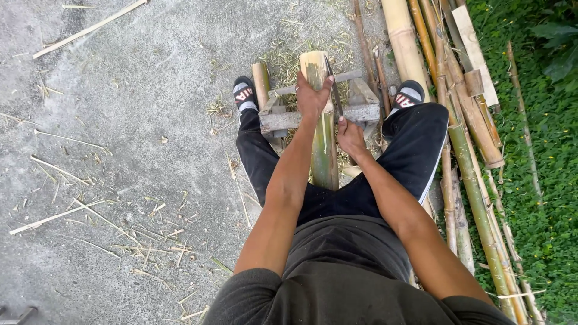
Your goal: Using a large knife to strip or scrape the outer skin of bamboo poles while sitting on a wooden stand.
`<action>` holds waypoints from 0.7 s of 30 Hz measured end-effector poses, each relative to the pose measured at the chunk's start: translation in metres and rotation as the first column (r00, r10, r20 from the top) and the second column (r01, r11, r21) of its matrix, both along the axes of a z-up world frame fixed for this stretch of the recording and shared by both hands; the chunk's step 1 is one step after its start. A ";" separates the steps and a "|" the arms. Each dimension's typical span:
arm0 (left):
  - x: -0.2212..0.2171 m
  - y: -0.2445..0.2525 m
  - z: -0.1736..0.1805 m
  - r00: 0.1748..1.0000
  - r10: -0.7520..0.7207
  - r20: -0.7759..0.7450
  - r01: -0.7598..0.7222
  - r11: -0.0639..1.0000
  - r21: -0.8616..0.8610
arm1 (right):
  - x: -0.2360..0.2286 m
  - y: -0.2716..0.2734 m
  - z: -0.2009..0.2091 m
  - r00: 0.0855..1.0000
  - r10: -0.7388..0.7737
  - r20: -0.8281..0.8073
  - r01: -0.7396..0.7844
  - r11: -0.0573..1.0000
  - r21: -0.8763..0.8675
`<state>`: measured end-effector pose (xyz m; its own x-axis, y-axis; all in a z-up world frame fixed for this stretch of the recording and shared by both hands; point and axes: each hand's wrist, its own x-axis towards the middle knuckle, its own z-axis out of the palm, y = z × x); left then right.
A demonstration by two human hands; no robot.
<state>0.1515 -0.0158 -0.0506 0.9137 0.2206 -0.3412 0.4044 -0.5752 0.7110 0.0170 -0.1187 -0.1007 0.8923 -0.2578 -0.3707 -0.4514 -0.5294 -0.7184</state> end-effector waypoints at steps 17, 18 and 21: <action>0.004 0.021 -0.036 0.986 -0.064 0.152 0.106 0.953 -0.284 | -0.020 -0.007 0.061 0.999 0.048 -0.026 -0.049 0.998 -0.037; 0.004 0.022 -0.032 0.980 -0.075 0.182 0.135 0.930 -0.343 | -0.020 -0.006 0.070 0.996 0.045 -0.072 -0.049 0.998 -0.051; 0.011 0.019 -0.047 0.985 -0.079 0.153 0.127 0.932 -0.338 | -0.015 -0.007 0.082 0.985 0.045 -0.168 -0.052 0.998 -0.035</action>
